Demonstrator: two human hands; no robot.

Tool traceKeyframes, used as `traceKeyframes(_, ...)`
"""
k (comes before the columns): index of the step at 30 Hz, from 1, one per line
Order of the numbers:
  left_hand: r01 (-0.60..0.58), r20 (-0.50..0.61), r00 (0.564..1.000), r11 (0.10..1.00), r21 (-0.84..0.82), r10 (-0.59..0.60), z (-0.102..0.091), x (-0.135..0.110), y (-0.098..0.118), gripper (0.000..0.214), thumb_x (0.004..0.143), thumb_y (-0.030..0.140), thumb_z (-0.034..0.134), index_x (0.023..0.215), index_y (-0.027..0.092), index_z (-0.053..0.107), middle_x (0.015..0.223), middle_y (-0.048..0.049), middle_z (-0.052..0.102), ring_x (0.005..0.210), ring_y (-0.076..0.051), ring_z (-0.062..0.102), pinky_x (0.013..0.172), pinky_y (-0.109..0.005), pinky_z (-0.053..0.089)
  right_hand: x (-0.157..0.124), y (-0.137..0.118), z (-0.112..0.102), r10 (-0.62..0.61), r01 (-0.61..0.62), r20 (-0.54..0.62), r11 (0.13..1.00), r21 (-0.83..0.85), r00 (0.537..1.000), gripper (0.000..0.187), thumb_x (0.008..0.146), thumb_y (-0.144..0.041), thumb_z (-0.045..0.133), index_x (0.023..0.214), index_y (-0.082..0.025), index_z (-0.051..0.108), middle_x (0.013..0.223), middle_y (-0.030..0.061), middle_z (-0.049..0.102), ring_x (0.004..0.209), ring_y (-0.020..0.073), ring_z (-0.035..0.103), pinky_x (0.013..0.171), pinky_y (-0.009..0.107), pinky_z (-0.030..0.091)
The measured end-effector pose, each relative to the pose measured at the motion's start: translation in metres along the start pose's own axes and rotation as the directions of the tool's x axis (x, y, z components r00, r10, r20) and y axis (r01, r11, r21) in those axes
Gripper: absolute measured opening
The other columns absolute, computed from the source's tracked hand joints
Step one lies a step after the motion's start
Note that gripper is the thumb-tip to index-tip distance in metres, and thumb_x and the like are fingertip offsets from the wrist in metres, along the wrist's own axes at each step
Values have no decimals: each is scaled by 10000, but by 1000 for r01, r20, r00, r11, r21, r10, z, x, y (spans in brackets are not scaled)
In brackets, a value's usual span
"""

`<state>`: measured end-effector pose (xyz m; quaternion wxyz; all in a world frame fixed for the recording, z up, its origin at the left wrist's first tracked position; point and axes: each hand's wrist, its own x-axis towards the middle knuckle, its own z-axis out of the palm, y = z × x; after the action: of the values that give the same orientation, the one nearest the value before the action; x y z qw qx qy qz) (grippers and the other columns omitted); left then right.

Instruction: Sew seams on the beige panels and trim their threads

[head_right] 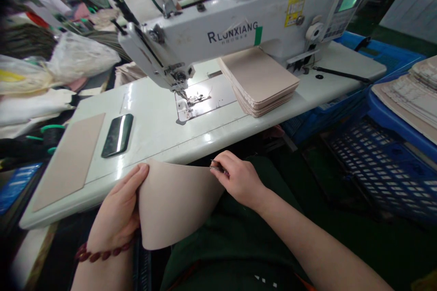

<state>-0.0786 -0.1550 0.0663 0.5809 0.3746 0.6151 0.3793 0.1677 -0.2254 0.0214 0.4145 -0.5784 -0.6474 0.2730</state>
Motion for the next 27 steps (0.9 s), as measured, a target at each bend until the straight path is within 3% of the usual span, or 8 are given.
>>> traceKeyframes(7, -14, 6, 1000, 1000, 10, 14, -6, 3, 0, 244, 749, 418, 728, 894, 229, 676, 710, 39, 544, 594, -113, 485, 476, -190, 411, 6, 12, -8, 54, -60, -127, 997, -44, 991, 22, 926, -221, 523, 917, -221, 543, 910, 18, 576, 788, 155, 556, 727, 276, 438)
traceKeyframes(14, -12, 9, 1000, 1000, 20, 12, -6, 3, 0, 269, 754, 433, 718, 931, 236, 672, 724, 41, 574, 592, -118, 500, 477, -190, 405, 11, 2, 1, -37, 35, 40, 998, 45, 999, 70, 899, -226, 567, 969, -232, 572, 975, 20, 606, 844, 156, 579, 734, 264, 454)
traceKeyframes(20, -20, 0, 1000, 1000, 19, 20, -9, 2, 2, 259, 754, 417, 716, 934, 238, 665, 685, 50, 552, 569, -115, 494, 485, -196, 414, 16, 13, -7, 74, -60, -155, 994, 94, 985, 92, 937, -257, 477, 954, -216, 558, 1015, 64, 608, 955, 187, 575, 854, 324, 449)
traceKeyframes(24, -40, -16, 999, 998, 40, 41, -13, 6, 3, 300, 741, 436, 720, 936, 217, 658, 733, 32, 577, 597, -125, 515, 508, -205, 427, 14, 23, -1, 111, -135, 127, 971, 198, 986, 290, 866, -307, 609, 1146, -253, 560, 1059, 28, 641, 981, 175, 593, 847, 314, 454)
traceKeyframes(27, -168, -23, 984, 970, 174, 175, -20, 11, 8, 312, 775, 468, 677, 918, 193, 647, 773, 7, 586, 636, -141, 534, 545, -220, 438, 10, 22, 5, 141, -200, 258, 954, 222, 956, 200, 825, -307, 659, 1000, -216, 628, 911, 0, 658, 850, 160, 604, 744, 276, 457)
